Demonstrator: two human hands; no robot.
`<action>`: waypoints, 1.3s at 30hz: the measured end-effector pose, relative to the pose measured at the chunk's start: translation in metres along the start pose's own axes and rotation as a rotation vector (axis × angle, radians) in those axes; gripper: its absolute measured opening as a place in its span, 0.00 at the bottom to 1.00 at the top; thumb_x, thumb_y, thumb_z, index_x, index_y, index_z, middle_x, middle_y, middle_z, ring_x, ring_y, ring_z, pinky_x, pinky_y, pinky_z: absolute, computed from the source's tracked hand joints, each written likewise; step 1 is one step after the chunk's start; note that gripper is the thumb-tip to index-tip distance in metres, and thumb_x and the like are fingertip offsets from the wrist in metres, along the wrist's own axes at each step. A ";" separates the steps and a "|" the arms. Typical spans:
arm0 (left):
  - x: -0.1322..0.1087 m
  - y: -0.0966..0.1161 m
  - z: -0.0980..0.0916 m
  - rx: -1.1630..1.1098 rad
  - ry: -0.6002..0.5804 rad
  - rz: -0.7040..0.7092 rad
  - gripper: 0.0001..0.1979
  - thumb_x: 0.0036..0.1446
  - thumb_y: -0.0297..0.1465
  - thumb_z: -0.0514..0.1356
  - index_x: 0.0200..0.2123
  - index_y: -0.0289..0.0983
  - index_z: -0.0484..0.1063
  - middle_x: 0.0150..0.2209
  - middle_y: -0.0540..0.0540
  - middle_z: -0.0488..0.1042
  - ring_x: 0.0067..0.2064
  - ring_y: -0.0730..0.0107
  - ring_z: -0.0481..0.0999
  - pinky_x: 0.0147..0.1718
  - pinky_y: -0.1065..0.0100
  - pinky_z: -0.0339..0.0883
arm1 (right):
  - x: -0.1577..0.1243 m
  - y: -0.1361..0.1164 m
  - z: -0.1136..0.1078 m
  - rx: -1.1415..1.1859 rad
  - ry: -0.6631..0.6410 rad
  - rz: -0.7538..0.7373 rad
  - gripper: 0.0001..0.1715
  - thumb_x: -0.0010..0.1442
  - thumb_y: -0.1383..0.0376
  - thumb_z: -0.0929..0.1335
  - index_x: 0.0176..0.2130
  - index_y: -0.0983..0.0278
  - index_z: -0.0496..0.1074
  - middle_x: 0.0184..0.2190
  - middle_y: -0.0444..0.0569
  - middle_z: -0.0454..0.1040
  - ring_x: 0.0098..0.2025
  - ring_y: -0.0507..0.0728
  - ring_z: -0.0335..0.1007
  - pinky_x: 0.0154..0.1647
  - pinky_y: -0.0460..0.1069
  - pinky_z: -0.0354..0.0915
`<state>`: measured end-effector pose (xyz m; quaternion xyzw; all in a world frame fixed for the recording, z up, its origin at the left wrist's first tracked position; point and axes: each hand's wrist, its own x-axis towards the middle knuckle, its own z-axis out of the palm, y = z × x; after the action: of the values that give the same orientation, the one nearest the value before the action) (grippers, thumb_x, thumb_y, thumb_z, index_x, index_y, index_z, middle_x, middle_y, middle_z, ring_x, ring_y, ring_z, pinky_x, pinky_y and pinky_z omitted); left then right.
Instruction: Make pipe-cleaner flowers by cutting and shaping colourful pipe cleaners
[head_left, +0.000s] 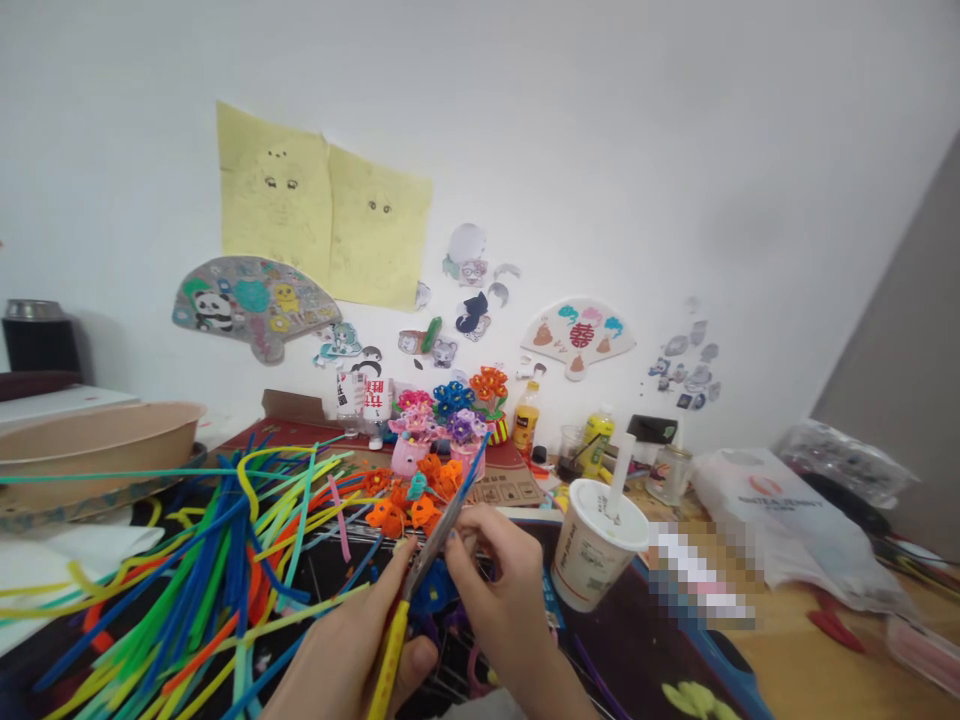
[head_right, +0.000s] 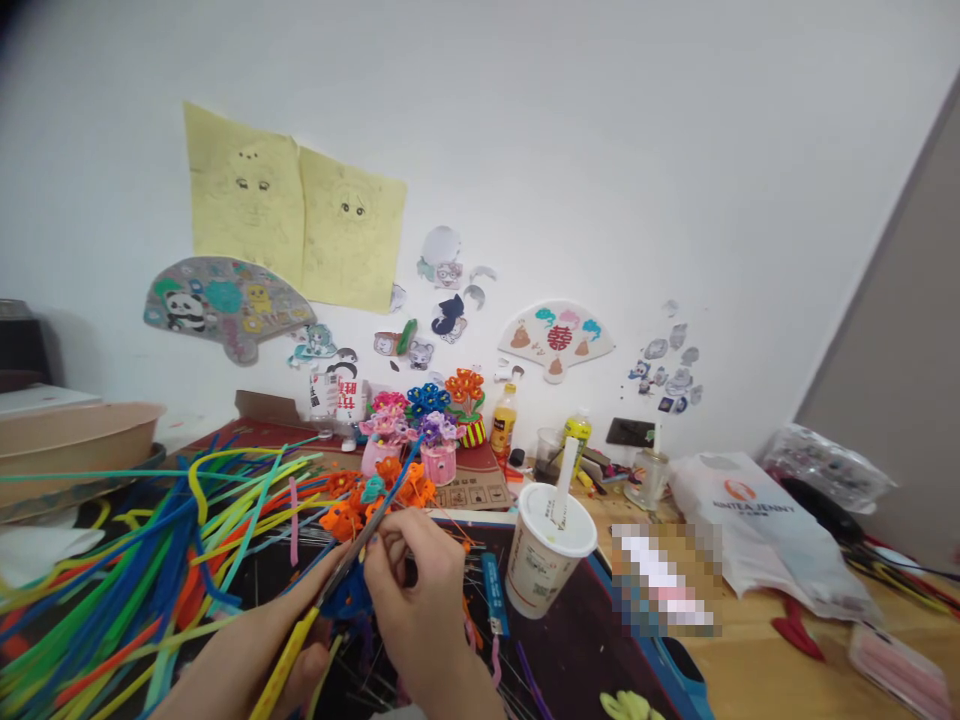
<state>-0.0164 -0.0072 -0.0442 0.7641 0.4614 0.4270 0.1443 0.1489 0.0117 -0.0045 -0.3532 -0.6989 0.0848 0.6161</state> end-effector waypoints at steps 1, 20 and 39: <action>0.000 0.000 -0.001 -0.001 0.004 0.010 0.25 0.59 0.43 0.53 0.59 0.47 0.69 0.24 0.50 0.80 0.26 0.59 0.81 0.26 0.67 0.75 | 0.000 0.000 0.000 0.004 -0.006 0.007 0.09 0.58 0.70 0.64 0.27 0.63 0.70 0.20 0.40 0.65 0.21 0.50 0.60 0.23 0.44 0.57; 0.005 -0.030 0.009 0.125 0.064 0.168 0.23 0.62 0.45 0.55 0.57 0.45 0.70 0.26 0.52 0.83 0.24 0.66 0.82 0.24 0.74 0.75 | -0.007 0.004 0.006 0.002 -0.108 0.051 0.09 0.59 0.70 0.64 0.27 0.64 0.69 0.21 0.39 0.60 0.22 0.50 0.57 0.25 0.45 0.53; 0.009 -0.013 0.002 0.043 -0.022 0.084 0.30 0.63 0.53 0.49 0.56 0.41 0.73 0.28 0.50 0.84 0.28 0.65 0.83 0.27 0.75 0.72 | 0.008 0.023 -0.008 0.604 -0.258 0.449 0.16 0.54 0.55 0.74 0.29 0.66 0.73 0.17 0.39 0.66 0.17 0.46 0.60 0.19 0.41 0.60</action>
<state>-0.0209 0.0076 -0.0491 0.7903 0.4364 0.4145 0.1150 0.1655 0.0313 -0.0089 -0.2865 -0.6198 0.4627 0.5654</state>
